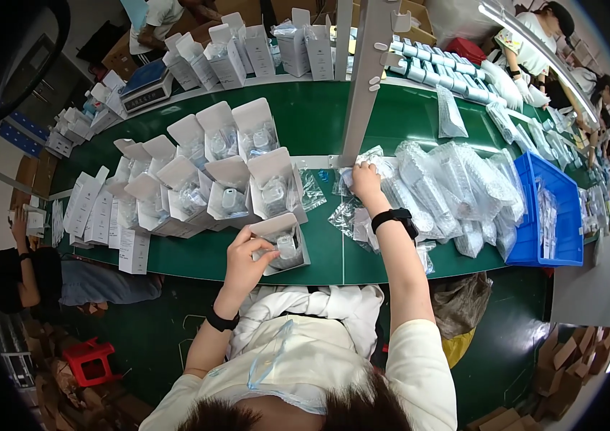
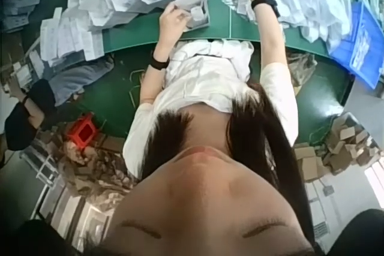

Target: The person packages electronic devices by placing a bubble-wrapped unit and a small plastic bag into a white cardboard box, repeating this for several units. After filling the boxes, the person gathers the remaining small plastic bags and places them into a blue bin.

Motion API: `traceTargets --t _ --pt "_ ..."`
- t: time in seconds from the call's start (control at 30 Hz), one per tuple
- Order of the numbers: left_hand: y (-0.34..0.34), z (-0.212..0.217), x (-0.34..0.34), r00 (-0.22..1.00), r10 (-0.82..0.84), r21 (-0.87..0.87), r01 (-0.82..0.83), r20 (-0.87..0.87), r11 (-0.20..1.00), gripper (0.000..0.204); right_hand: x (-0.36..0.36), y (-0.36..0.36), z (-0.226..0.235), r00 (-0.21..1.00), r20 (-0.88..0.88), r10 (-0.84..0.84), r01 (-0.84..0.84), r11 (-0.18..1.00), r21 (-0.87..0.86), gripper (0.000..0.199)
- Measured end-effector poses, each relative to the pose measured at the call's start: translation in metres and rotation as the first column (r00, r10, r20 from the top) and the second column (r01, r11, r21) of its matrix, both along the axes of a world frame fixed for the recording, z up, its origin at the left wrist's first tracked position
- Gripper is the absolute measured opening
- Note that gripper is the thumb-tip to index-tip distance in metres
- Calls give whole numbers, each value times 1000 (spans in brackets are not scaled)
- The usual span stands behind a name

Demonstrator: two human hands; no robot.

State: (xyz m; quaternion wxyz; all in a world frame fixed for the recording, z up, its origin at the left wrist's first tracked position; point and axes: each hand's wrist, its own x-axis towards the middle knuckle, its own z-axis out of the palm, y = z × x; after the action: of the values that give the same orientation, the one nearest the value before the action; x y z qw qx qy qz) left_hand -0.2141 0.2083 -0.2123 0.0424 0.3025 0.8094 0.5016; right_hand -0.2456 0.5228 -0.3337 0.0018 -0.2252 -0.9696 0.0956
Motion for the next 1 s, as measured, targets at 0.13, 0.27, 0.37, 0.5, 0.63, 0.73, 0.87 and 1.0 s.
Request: traceTargets --t 0.13,0.27,0.37,0.5,0.63,0.73,0.87,1.0 --pt "4 1 -2 1000 -7 17 7 -7 1000 15 13 3 3 1000 25 11 -13 996 83 35" --pt "3 0 -5 1000 28 44 -28 -5 999 15 39 -13 63 748 -660 74 -139 989 -46 28" --pt "1 2 -5 999 43 32 -44 16 999 14 77 -65 140 543 -810 -223 -287 857 -428 25" --pt "4 7 -7 999 10 -14 -10 43 1000 14 119 -132 162 338 -934 114 -642 754 -140 32" --pt "5 8 -8 997 -15 -15 16 72 1000 13 124 -164 145 316 -814 488 -748 656 104 25" --pt "2 6 -10 995 4 -8 -3 103 1000 13 125 -176 132 515 -549 658 -715 683 149 23" --pt "0 5 -9 998 -20 -17 21 67 1000 12 129 -193 125 725 -259 638 -645 761 68 29" --pt "-9 4 -1 999 15 5 -15 -40 1000 12 123 -209 142 733 39 679 -675 718 172 34"
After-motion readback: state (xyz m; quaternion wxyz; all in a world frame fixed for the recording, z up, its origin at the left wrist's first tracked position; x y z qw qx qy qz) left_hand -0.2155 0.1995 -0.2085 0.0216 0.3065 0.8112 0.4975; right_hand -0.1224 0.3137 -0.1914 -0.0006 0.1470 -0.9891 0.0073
